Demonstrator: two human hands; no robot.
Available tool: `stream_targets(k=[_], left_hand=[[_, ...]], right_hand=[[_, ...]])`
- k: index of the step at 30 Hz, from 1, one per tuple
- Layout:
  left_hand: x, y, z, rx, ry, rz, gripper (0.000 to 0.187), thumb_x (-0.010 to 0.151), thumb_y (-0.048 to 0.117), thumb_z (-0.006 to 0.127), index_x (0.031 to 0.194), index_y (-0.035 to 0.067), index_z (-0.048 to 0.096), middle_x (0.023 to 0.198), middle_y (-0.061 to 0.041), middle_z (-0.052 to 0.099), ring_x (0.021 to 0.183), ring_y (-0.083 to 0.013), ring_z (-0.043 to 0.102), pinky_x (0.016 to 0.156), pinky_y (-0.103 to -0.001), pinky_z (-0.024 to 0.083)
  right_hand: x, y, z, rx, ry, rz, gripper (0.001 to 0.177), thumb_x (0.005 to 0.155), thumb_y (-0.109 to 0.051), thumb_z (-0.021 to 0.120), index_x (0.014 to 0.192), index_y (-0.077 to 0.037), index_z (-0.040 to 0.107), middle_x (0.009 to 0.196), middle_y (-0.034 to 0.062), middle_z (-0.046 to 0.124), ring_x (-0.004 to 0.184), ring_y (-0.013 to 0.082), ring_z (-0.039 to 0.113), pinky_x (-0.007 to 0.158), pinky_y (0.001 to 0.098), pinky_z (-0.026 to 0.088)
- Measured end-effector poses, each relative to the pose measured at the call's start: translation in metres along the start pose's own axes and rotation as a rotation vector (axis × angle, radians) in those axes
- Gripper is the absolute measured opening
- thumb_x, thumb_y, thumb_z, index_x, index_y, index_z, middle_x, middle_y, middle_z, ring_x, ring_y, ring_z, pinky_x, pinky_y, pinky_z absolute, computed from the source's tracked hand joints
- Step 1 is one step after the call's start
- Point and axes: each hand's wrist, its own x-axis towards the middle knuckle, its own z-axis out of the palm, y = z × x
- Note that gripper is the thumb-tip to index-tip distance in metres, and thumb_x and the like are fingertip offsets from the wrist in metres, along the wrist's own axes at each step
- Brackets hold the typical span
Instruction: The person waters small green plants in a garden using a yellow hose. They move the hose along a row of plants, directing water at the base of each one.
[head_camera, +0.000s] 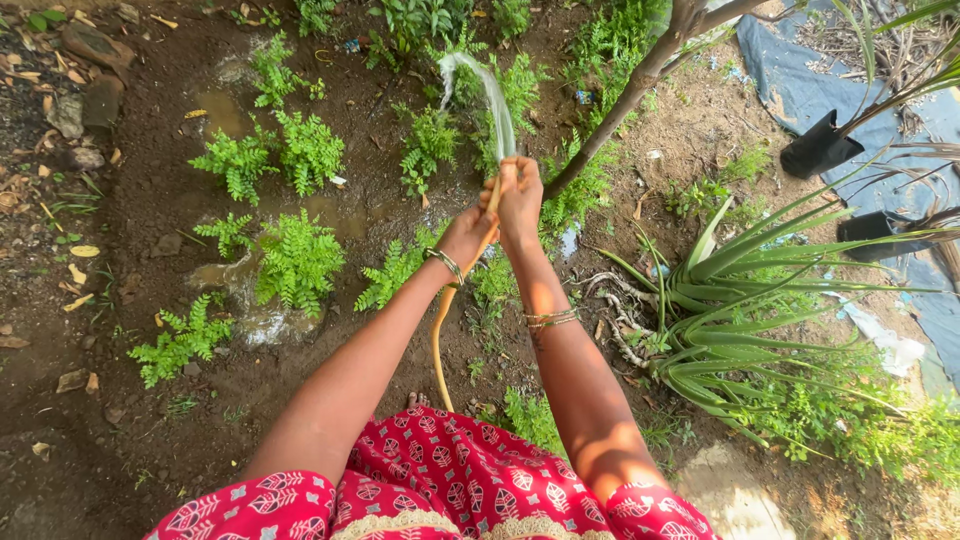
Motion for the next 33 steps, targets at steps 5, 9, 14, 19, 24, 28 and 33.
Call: stream_targets(k=[5,9,14,19,24,28,33], left_hand=[[0.018,-0.015,-0.007,-0.121,0.008,0.119,0.030,0.110,0.033,0.044,0.104,0.007,0.057,0.081,0.000,0.061,0.071,-0.0084,0.057,0.068,-0.026,0.052],[0.017,-0.016,-0.002,-0.067,0.058,0.103,0.031,0.111,0.033,0.041,0.105,0.007,0.058,0.080,0.001,0.059,0.068,-0.0083,0.053,0.063,-0.026,0.048],[0.014,-0.014,0.003,-0.155,0.106,0.099,0.028,0.110,0.029,0.039,0.109,0.009,0.059,0.081,0.002,0.057,0.066,-0.0082,0.050,0.059,-0.026,0.045],[0.012,-0.026,0.002,-0.049,0.198,0.047,0.028,0.110,0.029,0.041,0.106,0.007,0.058,0.082,0.001,0.059,0.068,-0.0072,0.054,0.060,-0.026,0.046],[0.007,-0.038,0.000,-0.136,0.187,0.021,0.030,0.112,0.030,0.040,0.106,0.005,0.057,0.080,0.000,0.057,0.066,-0.0092,0.050,0.060,-0.027,0.044],[-0.007,-0.035,0.000,-0.126,0.222,0.018,0.028,0.110,0.029,0.041,0.109,0.007,0.057,0.082,0.002,0.058,0.069,-0.0070,0.051,0.062,-0.026,0.044],[-0.019,-0.036,-0.001,-0.173,0.197,0.043,0.026,0.111,0.027,0.041,0.113,0.006,0.057,0.083,0.001,0.057,0.069,-0.0090,0.050,0.062,-0.028,0.043]], right_hand=[[0.012,0.011,0.003,-0.083,-0.013,-0.093,0.015,0.108,-0.016,0.051,0.116,-0.004,0.054,0.089,0.0133,0.071,0.075,0.0175,0.070,0.064,0.0289,0.060],[0.006,0.010,0.007,-0.127,0.003,-0.065,0.017,0.105,-0.016,0.049,0.115,-0.003,0.053,0.092,0.0130,0.072,0.078,0.0185,0.071,0.060,0.0322,0.056],[-0.003,0.015,0.010,-0.015,-0.025,-0.142,0.022,0.110,-0.018,0.044,0.121,0.000,0.052,0.094,0.0139,0.070,0.079,0.0187,0.072,0.068,0.0291,0.061],[-0.007,0.023,0.012,0.125,-0.040,-0.086,0.022,0.109,-0.016,0.043,0.122,0.000,0.051,0.095,0.0141,0.069,0.075,0.0192,0.072,0.067,0.0304,0.062],[-0.012,0.028,0.016,0.100,-0.002,-0.017,0.021,0.108,-0.016,0.045,0.121,-0.001,0.052,0.091,0.0123,0.068,0.069,0.0164,0.068,0.060,0.0300,0.059],[-0.022,0.028,0.020,0.103,0.026,0.059,0.019,0.108,-0.017,0.046,0.119,-0.003,0.053,0.086,0.0097,0.066,0.064,0.0133,0.064,0.050,0.0275,0.050],[-0.033,0.032,0.022,0.069,0.049,0.033,0.018,0.108,-0.017,0.046,0.117,-0.003,0.054,0.085,0.0086,0.066,0.063,0.0131,0.064,0.052,0.0260,0.054]])
